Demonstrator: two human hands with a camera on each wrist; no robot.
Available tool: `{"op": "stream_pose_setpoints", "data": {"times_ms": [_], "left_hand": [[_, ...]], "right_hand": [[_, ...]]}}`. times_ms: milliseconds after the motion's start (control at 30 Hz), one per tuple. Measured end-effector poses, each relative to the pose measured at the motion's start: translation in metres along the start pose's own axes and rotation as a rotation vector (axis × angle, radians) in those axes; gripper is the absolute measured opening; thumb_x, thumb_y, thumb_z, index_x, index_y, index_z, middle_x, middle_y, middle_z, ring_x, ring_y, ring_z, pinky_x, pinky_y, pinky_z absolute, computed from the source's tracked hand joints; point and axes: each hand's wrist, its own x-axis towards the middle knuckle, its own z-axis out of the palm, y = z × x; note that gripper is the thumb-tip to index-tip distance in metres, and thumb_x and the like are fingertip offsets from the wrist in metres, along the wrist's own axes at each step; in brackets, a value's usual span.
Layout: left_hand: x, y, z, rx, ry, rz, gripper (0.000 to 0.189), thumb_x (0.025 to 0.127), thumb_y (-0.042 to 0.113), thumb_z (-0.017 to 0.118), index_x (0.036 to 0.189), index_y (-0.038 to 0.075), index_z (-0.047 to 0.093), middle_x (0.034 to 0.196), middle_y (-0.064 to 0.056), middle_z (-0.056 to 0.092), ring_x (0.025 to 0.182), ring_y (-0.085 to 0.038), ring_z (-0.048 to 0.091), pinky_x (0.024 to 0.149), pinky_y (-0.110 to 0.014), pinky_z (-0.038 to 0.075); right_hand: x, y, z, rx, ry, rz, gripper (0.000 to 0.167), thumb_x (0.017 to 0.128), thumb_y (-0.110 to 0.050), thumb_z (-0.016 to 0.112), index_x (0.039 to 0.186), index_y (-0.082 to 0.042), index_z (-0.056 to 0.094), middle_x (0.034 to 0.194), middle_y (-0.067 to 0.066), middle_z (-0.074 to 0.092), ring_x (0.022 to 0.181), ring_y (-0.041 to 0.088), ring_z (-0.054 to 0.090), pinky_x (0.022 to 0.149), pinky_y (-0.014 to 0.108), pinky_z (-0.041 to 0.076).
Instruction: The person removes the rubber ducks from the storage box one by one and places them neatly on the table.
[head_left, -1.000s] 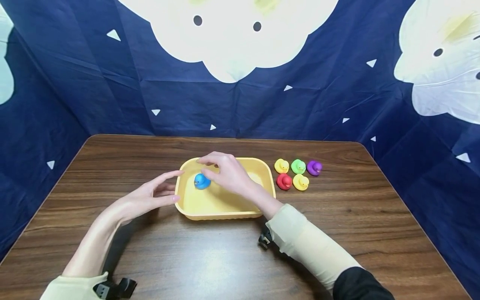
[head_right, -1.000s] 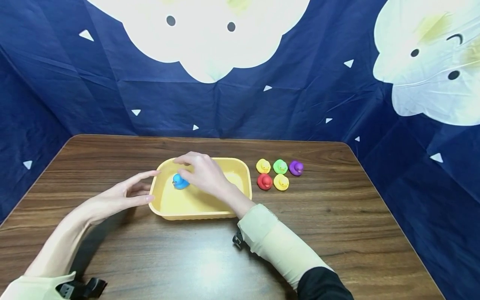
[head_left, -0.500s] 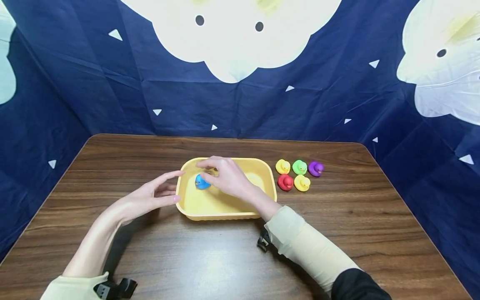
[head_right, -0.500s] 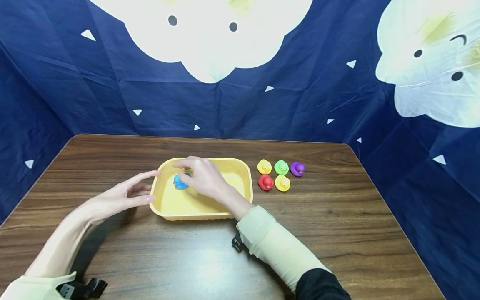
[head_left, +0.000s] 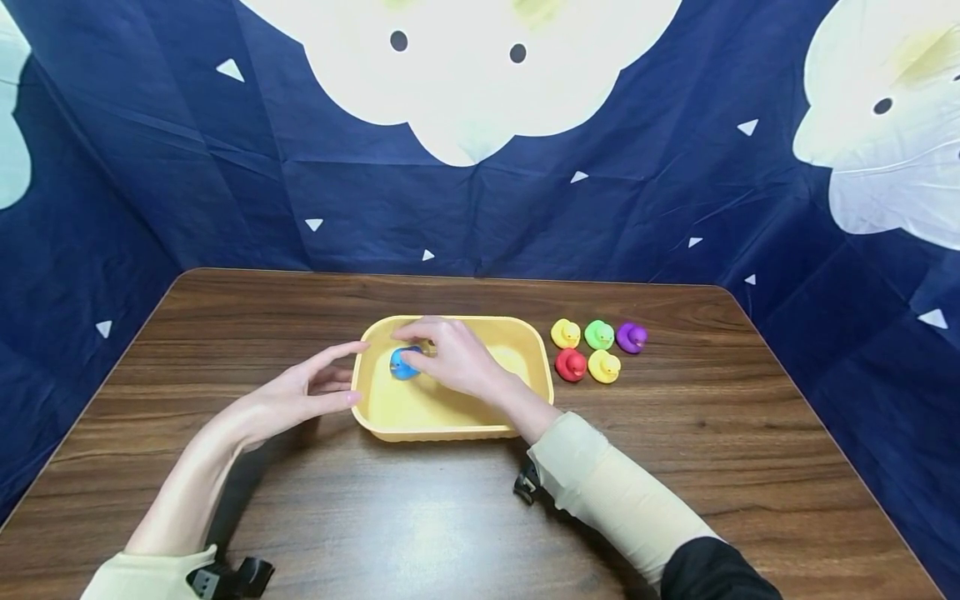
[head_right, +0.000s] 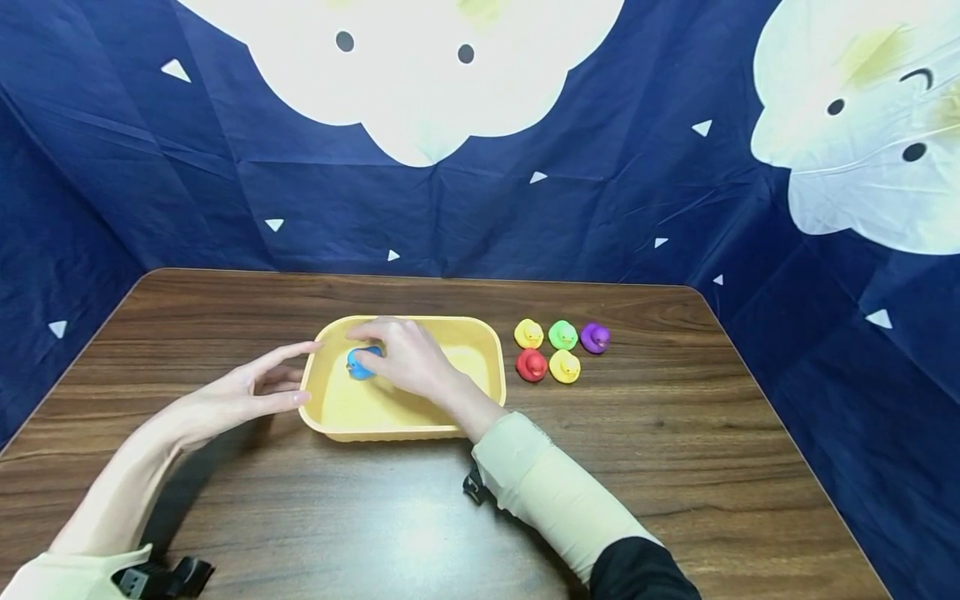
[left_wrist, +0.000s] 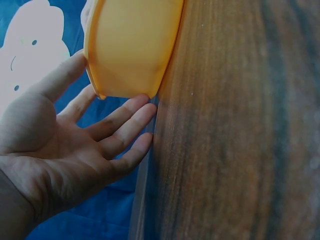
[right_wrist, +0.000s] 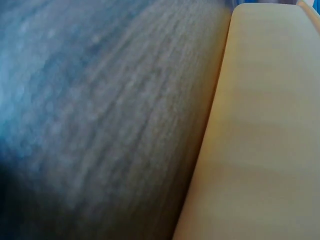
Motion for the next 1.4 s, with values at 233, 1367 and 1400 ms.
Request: {"op": "stream_pose_setpoints", "data": {"times_ms": [233,1367,1400], "left_hand": [[0.0003,0.0007,0.0002,-0.013,-0.009,0.002,0.069,0.102,0.028,0.065,0.161,0.021,0.029,0.151,-0.025,0.051,0.143,-0.042,0.048,0.096,-0.02,0.05],[-0.0011,0.0018,-0.0012,-0.003,-0.015,-0.02,0.072,0.102,0.03,0.065,0.162,0.021,0.026,0.153,-0.025,0.049,0.144,-0.042,0.047,0.096,-0.021,0.05],[-0.001,0.0019,-0.0011,-0.007,-0.016,-0.019,0.072,0.102,0.03,0.065,0.162,0.021,0.026,0.154,-0.025,0.049,0.144,-0.042,0.047,0.096,-0.02,0.049]], "right_hand": [[0.0002,0.0009,-0.0004,-0.007,-0.011,0.009,0.033,0.097,-0.026,0.07,0.129,-0.021,0.072,0.128,-0.007,0.074,0.122,0.009,0.067,0.106,0.029,0.051],[-0.0016,0.0034,0.0041,-0.032,-0.068,-0.085,0.029,0.088,-0.032,0.083,0.114,-0.022,0.077,0.114,-0.008,0.077,0.095,0.008,0.068,0.087,0.02,0.051],[-0.0014,0.0034,0.0043,-0.031,-0.068,-0.09,0.028,0.087,-0.032,0.084,0.112,-0.022,0.077,0.112,-0.008,0.076,0.094,0.008,0.068,0.086,0.02,0.051]]}}
